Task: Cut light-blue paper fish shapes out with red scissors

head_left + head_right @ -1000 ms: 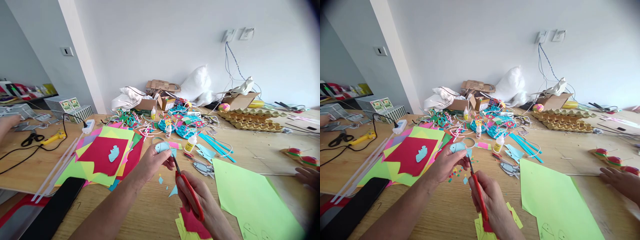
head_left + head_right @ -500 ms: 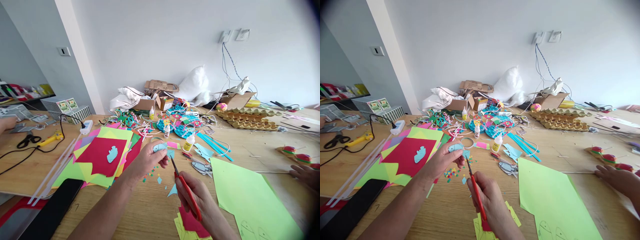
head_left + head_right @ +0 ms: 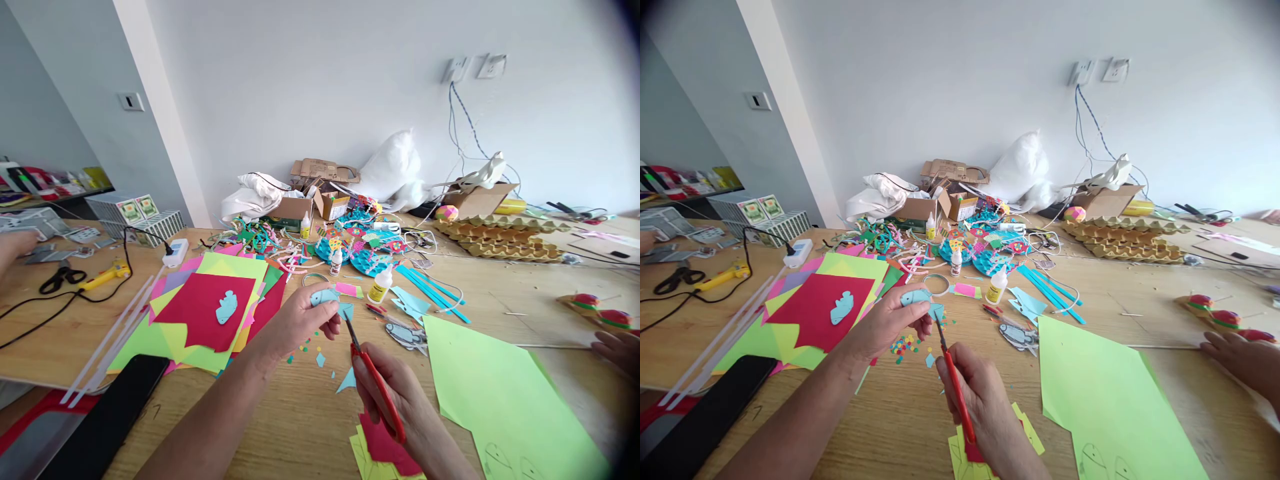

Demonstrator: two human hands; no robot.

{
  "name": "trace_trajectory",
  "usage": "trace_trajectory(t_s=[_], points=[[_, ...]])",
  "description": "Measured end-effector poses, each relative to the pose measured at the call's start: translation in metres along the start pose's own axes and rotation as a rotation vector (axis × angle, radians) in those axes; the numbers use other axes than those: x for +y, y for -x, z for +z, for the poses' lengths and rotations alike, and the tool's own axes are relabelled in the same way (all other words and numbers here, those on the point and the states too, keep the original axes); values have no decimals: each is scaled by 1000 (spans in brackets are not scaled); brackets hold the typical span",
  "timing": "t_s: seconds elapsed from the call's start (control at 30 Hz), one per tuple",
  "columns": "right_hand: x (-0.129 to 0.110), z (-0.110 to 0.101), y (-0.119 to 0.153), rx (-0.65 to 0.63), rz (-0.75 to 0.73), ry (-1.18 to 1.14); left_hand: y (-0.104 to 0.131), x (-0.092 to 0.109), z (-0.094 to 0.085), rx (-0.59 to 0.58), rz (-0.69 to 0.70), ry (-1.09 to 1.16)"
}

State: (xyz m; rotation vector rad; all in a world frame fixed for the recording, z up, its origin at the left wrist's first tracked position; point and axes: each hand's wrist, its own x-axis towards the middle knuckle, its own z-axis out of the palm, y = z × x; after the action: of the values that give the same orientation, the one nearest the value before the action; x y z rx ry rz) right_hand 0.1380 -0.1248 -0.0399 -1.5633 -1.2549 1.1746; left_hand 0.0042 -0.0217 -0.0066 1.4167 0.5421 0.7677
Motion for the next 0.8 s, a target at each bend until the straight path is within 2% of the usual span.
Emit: trace_trajectory(t_s=[0.4, 0.6, 0.8], points=[[18, -4, -2, 0, -64, 34, 1, -3, 1, 3, -12, 0], [12, -7, -2, 3, -109, 196, 1, 3, -8, 54, 19, -59], [4, -8, -1, 7, -76, 297, -2, 3, -13, 61, -5, -95]])
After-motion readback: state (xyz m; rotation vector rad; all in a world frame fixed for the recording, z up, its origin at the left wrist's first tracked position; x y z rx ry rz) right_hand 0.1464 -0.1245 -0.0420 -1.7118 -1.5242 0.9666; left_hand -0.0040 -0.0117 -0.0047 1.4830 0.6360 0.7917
